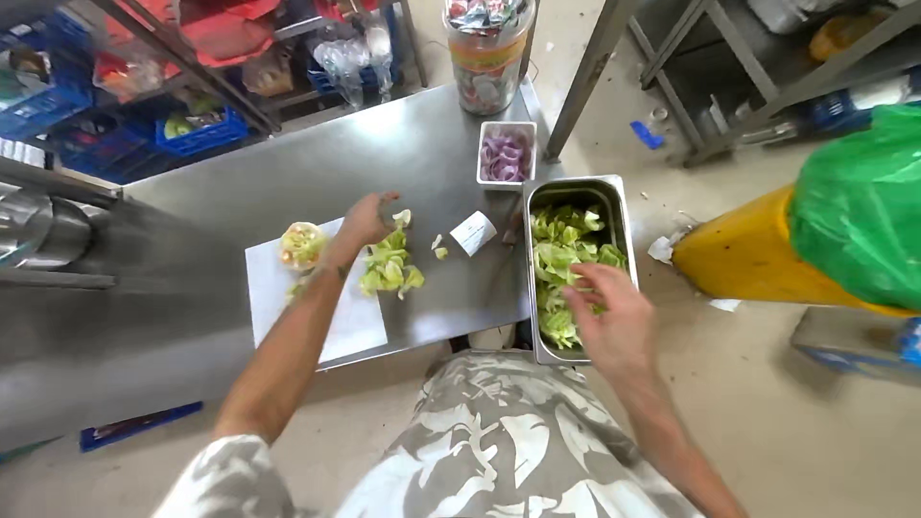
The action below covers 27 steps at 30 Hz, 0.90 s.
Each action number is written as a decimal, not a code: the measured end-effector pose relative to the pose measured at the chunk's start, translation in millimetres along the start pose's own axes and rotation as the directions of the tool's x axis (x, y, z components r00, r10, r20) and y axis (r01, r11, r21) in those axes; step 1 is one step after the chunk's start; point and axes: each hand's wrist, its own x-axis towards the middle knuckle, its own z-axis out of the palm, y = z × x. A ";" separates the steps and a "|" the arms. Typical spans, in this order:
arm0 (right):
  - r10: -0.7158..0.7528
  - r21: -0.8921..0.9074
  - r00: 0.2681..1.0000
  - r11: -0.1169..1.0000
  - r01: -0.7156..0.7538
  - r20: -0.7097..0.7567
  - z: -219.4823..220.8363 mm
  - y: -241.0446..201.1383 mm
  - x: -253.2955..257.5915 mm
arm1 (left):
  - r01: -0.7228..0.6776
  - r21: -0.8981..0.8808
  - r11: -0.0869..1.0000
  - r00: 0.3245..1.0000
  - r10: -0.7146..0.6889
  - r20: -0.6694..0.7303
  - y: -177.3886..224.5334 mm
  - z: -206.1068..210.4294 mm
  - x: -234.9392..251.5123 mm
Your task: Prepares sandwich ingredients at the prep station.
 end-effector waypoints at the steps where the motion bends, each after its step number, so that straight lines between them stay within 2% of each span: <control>1: -0.066 0.015 0.994 0.998 0.065 0.081 15.7 -13.9 5.6 | -0.032 0.006 0.999 0.998 0.032 0.060 -17.3 4.0 10.4; 4: -0.188 0.060 0.916 0.982 0.178 0.354 81.5 -48.4 45.3 | -0.131 -0.008 0.991 0.965 0.129 0.229 -27.4 9.2 27.9; 5: -0.213 0.091 0.880 0.977 0.193 0.425 104.0 -55.0 58.6 | -0.138 -0.008 0.990 0.963 0.136 0.233 -25.6 6.4 28.2; 7: -0.219 0.117 0.836 0.976 0.185 0.503 138.2 -64.4 77.7 | -0.118 -0.041 0.992 0.982 0.123 0.143 -24.1 -6.9 17.8; 9: -0.199 0.165 0.832 0.978 0.131 0.517 160.2 -64.0 89.2 | -0.013 -0.101 0.995 0.999 0.018 0.043 -24.2 -21.1 -10.2; 11: -0.144 0.183 0.834 0.982 0.053 0.532 170.5 -62.0 100.9 | 0.155 -0.157 0.975 0.988 -0.154 0.023 -28.4 -24.0 -53.0; 13: -0.093 0.160 0.842 0.987 0.008 0.532 177.3 -65.7 120.3 | 0.311 -0.257 0.915 0.950 -0.306 0.057 -38.1 -7.9 -95.2; 15: -0.084 0.114 0.844 0.993 0.028 0.530 187.4 -74.7 150.2 | 0.399 -0.379 0.835 0.914 -0.395 0.093 -45.0 22.1 -121.8; 17: -0.130 0.075 0.836 0.992 0.106 0.534 206.5 -82.5 184.0 | 0.447 -0.465 0.764 0.887 -0.445 0.121 -46.4 53.5 -130.6; 19: -0.155 0.020 0.814 0.985 0.173 0.560 233.4 -86.6 215.0 | 0.470 -0.503 0.725 0.862 -0.500 0.085 -41.7 74.6 -128.1; 21: -0.081 -0.081 0.803 0.984 0.158 0.590 259.4 -89.7 231.7 | 0.478 -0.508 0.716 0.841 -0.541 0.030 -36.8 85.5 -120.7; 23: -0.016 -0.167 0.787 0.974 0.151 0.617 279.2 -95.2 231.3 | 0.490 -0.501 0.713 0.829 -0.559 0.015 -31.0 87.6 -113.8; 27: -0.102 -0.120 0.702 0.958 0.259 0.704 299.0 -107.0 194.7 | 0.473 -0.498 0.726 0.839 -0.544 0.003 -24.2 88.4 -100.8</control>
